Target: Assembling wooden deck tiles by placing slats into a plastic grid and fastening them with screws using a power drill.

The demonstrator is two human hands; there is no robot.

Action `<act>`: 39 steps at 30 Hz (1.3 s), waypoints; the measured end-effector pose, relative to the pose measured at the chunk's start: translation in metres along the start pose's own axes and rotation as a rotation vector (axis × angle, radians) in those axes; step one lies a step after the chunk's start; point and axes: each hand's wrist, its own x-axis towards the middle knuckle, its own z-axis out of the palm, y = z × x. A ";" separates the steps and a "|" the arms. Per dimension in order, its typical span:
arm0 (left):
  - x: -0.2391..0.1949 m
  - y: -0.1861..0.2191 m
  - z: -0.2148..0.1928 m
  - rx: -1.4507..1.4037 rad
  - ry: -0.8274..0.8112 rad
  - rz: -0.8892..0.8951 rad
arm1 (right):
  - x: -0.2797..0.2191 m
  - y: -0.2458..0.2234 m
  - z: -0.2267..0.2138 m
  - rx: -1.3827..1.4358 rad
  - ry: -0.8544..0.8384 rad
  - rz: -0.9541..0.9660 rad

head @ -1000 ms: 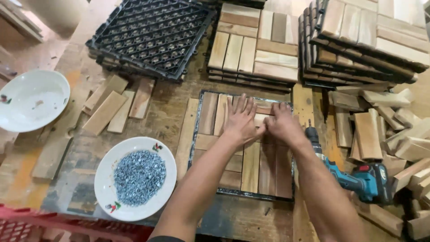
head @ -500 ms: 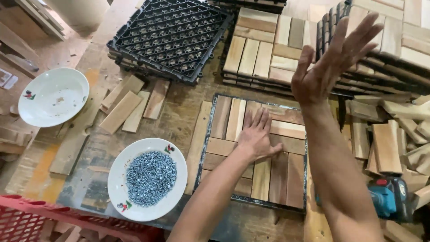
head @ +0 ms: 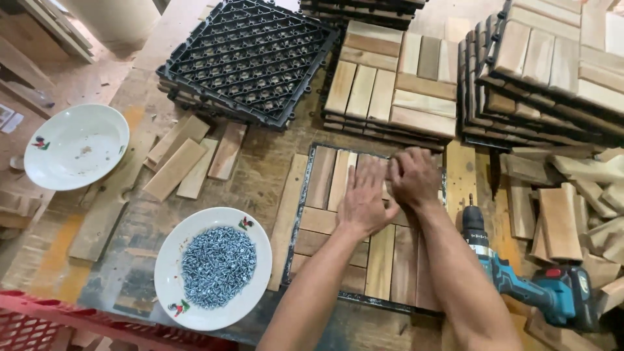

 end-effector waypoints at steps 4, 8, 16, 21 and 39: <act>0.001 -0.001 0.002 0.131 0.081 -0.131 | -0.008 -0.014 -0.034 0.045 -0.117 0.053; 0.001 0.000 0.007 0.141 0.018 -0.142 | -0.015 -0.005 -0.037 0.228 -0.043 0.134; -0.001 -0.004 0.019 0.140 0.068 -0.117 | -0.009 0.013 -0.031 0.285 -0.124 0.117; 0.006 -0.004 0.024 0.171 0.147 -0.111 | 0.004 -0.013 -0.057 0.287 -0.148 0.110; -0.001 -0.007 0.007 0.166 -0.148 0.022 | -0.015 -0.049 -0.096 0.177 -0.779 0.123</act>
